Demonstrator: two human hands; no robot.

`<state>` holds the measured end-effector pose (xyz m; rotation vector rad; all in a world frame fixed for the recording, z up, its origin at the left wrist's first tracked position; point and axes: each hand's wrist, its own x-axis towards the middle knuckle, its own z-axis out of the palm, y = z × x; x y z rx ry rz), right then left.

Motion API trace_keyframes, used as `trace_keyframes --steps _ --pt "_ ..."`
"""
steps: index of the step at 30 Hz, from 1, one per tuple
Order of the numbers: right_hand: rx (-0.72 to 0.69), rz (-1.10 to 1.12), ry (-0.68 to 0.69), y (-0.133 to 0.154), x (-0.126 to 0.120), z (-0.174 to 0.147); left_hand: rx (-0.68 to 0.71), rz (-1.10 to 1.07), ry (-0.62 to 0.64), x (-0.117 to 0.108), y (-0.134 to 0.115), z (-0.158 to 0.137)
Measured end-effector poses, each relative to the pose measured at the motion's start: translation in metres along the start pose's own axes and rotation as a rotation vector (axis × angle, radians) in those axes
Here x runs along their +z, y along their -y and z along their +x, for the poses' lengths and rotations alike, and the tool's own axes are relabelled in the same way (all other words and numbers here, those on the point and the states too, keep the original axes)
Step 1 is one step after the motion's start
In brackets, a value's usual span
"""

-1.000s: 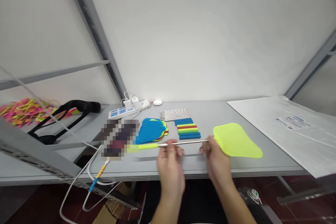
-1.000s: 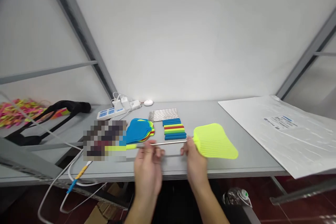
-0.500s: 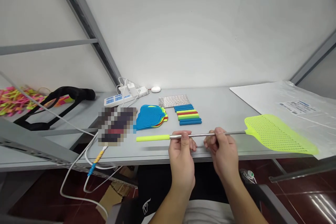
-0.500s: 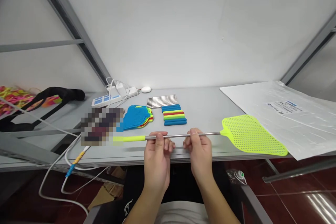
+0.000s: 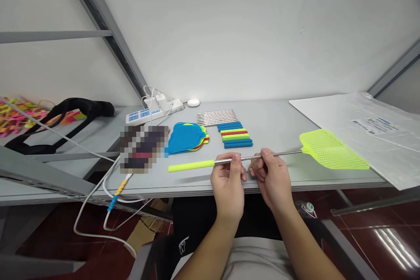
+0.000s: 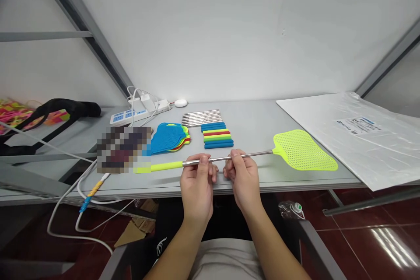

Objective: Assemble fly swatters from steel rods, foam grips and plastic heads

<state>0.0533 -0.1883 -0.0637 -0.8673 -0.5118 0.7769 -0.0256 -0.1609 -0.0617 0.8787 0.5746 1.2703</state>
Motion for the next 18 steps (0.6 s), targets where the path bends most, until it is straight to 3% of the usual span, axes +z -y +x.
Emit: trace_keyframes --steps 18 --pt "-0.077 -0.14 0.059 -0.0029 -0.0056 -0.0009 0.029 0.037 -0.008 -0.0031 0.0021 0.0012"
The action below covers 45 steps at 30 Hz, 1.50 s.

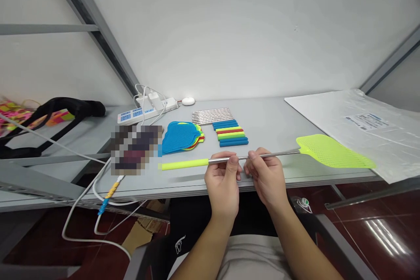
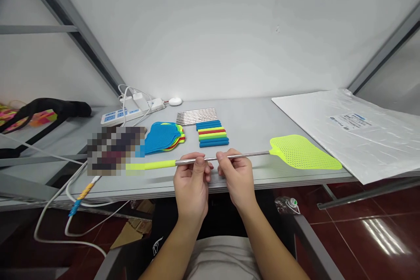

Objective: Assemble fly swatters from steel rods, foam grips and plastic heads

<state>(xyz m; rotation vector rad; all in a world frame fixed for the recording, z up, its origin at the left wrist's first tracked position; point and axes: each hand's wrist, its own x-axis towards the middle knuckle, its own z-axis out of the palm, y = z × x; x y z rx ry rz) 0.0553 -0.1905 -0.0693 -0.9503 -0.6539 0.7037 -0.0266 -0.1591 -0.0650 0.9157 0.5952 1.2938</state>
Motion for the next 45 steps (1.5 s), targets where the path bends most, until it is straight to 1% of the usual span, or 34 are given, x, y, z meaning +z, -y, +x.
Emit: trace_keyframes --steps 4,15,19,22,27,35,38,40,45 --pt "-0.01 -0.053 0.001 0.0 0.0 0.0 -0.005 -0.008 -0.011 0.001 -0.001 0.0" --pt "0.0 -0.062 0.028 0.0 -0.001 0.0 -0.017 -0.008 -0.032 0.006 -0.004 0.0" --pt "0.015 -0.019 0.087 0.003 0.002 -0.002 -0.025 0.019 0.004 0.008 -0.005 -0.002" --pt "0.017 0.006 0.129 0.006 0.004 -0.003 -0.028 0.041 0.007 0.009 -0.005 -0.004" --pt "0.009 -0.023 0.129 0.008 0.005 -0.003 -0.043 0.029 -0.002 0.009 -0.005 -0.004" --pt "0.029 -0.066 0.109 0.006 0.004 -0.004 -0.077 -0.034 0.028 0.009 -0.007 -0.007" --pt "0.014 -0.081 0.114 0.01 0.002 -0.005 -0.087 -0.028 0.061 0.003 -0.011 -0.01" --pt "0.008 -0.06 0.085 0.014 -0.002 -0.004 -0.074 -0.025 0.053 -0.006 -0.018 -0.008" --pt "0.024 0.072 -0.068 0.028 -0.03 -0.002 0.012 -0.107 -0.116 -0.037 -0.043 0.003"
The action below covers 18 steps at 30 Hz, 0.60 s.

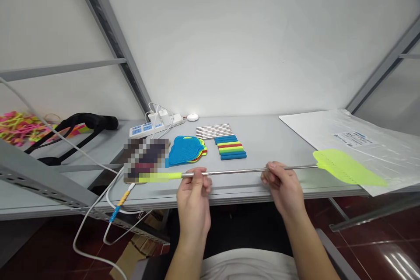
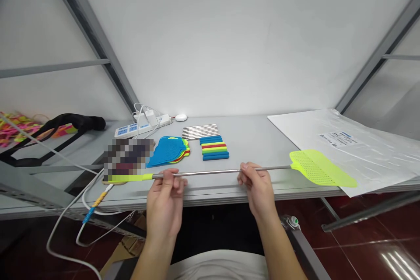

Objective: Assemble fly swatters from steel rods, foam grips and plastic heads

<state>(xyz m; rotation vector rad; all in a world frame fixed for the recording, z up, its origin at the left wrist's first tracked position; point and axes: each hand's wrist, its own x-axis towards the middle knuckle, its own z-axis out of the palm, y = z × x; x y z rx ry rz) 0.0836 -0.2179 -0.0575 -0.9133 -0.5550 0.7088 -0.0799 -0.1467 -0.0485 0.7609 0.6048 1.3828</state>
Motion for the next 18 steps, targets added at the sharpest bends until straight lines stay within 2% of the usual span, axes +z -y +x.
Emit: trace_keyframes --steps 5,13,18 --pt "0.006 -0.004 -0.039 0.009 -0.025 -0.003 -0.013 -0.022 -0.045 -0.012 -0.015 0.007" --pt "-0.042 0.036 -0.204 0.039 -0.051 0.006 0.149 -0.016 -0.142 -0.03 -0.044 0.021" --pt "-0.077 0.06 -0.275 0.052 -0.061 0.008 0.151 -0.037 -0.166 -0.031 -0.05 0.019"
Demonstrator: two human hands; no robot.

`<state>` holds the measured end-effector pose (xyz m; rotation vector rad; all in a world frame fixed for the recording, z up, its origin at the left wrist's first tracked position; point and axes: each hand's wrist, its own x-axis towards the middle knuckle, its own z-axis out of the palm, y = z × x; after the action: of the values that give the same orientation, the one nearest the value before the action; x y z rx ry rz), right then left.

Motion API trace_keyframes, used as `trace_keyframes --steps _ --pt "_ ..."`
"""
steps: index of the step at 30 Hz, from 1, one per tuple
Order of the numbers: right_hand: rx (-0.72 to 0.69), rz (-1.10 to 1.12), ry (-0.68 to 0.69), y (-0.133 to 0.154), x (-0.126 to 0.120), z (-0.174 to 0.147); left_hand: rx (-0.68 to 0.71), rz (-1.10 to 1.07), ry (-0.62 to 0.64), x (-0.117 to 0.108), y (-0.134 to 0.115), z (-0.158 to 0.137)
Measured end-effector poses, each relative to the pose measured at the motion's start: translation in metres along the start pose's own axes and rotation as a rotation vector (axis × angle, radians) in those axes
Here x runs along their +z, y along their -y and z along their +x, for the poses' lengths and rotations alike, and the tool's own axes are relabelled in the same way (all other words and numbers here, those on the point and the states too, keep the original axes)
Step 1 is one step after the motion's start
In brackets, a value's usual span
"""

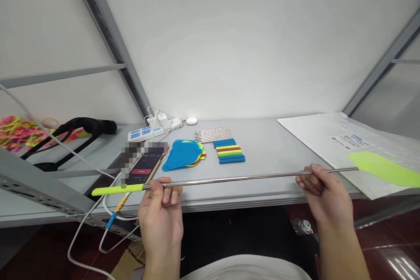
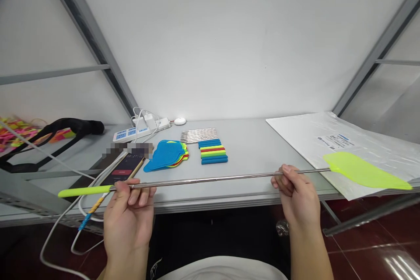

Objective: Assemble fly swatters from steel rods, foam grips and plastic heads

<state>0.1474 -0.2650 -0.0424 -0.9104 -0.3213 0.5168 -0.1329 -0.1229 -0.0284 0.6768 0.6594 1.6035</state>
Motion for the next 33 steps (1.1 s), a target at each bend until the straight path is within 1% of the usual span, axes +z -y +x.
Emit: trace_keyframes --steps 4,6,8,13,16,18,20,22,24,26,28,31,33 --pt "0.003 0.046 -0.037 0.001 0.005 0.001 -0.014 -0.037 -0.011 0.007 0.009 -0.01" --pt "-0.022 0.063 -0.055 -0.004 0.012 -0.003 -0.03 -0.069 -0.025 0.011 0.017 -0.017" --pt "-0.045 0.045 -0.046 -0.014 0.021 -0.01 -0.081 -0.083 -0.01 0.014 0.025 -0.025" --pt "0.012 -0.066 0.057 -0.049 0.046 -0.037 -0.206 -0.068 0.049 0.022 0.045 -0.047" --pt "0.013 -0.152 0.174 -0.064 0.057 -0.05 -0.261 -0.054 0.08 0.026 0.052 -0.059" --pt "-0.004 -0.226 0.253 -0.068 0.059 -0.054 -0.258 -0.053 0.074 0.027 0.053 -0.063" --pt "-0.022 -0.309 0.307 -0.067 0.058 -0.054 -0.243 -0.056 0.054 0.026 0.049 -0.06" --pt "-0.029 -0.338 0.319 -0.062 0.054 -0.051 -0.22 -0.066 0.025 0.021 0.04 -0.051" --pt "-0.003 -0.289 0.3 -0.055 0.05 -0.047 -0.159 -0.087 -0.012 0.015 0.027 -0.038" --pt "0.038 -0.222 0.277 -0.045 0.045 -0.042 -0.058 -0.106 -0.039 0.01 0.016 -0.027" --pt "0.077 -0.18 0.275 -0.035 0.039 -0.036 -0.037 -0.102 -0.036 0.01 0.011 -0.022" --pt "0.128 -0.183 0.299 -0.026 0.032 -0.027 -0.064 -0.083 -0.017 0.015 0.016 -0.025" --pt "0.137 -0.205 0.284 -0.029 0.032 -0.025 -0.09 -0.075 -0.009 0.021 0.026 -0.033"
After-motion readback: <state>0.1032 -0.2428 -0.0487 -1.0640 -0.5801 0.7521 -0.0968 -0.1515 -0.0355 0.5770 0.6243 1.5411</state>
